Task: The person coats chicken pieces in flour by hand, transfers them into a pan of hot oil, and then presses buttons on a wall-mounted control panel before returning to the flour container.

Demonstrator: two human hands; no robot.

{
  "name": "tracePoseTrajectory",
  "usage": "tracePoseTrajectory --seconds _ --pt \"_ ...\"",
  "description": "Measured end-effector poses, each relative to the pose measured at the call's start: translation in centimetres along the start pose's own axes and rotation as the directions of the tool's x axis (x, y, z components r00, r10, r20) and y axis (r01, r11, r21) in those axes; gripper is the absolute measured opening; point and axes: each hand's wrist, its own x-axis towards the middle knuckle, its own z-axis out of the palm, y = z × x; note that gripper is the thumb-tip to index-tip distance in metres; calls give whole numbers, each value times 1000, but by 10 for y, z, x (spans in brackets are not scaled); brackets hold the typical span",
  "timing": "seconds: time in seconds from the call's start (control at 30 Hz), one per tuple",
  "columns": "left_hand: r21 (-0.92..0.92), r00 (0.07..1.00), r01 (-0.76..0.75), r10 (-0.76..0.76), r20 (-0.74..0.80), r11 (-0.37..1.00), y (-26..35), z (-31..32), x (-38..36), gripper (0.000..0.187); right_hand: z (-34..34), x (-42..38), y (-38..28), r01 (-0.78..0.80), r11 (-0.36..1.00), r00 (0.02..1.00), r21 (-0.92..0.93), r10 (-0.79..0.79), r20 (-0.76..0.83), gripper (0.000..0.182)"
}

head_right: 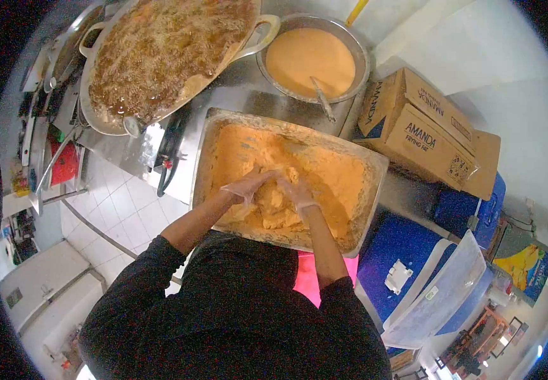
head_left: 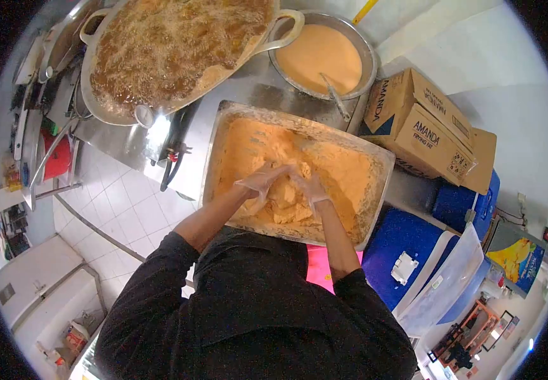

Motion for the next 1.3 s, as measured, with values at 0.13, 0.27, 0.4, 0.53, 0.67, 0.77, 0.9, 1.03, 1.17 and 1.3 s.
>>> tracePoseTrajectory --seconds 0.13,0.27,0.4,0.53,0.67,0.77,0.9,1.03,1.17,1.3 --pt "-587 979 153 -204 -20 795 27 0 14 76 -3 -18 -7 377 793 861 -479 -490 -135 88" --pt "-209 919 387 -394 7 898 54 -20 6 91 -2 -47 -8 276 465 744 -842 -657 -119 75" --pt "-165 759 604 -626 -180 780 45 -20 -51 93 -55 -55 28 387 842 861 -375 -476 -180 75" --pt "-326 933 361 -342 115 874 -78 40 -50 96 -59 -39 96 -151 923 957 353 226 -183 71" --pt "-591 856 504 -457 243 630 -29 58 -8 84 -12 -38 100 -230 556 960 799 266 91 67" --pt "-815 878 410 -418 233 409 61 36 -8 84 9 -48 86 -213 325 967 921 203 153 64" --pt "-922 782 368 -575 239 118 81 19 -3 90 6 -65 63 -218 -66 963 974 146 226 64" --pt "-895 882 171 -342 326 -413 109 -24 -23 93 -14 -80 74 -517 -715 800 470 -209 562 59" --pt "-994 942 26 -330 59 -103 40 -21 -31 90 -46 -98 55 -183 -28 981 983 59 184 61" --pt "-401 798 275 -440 -412 874 -60 2 7 79 -75 -48 67 36 886 910 463 162 -381 65"
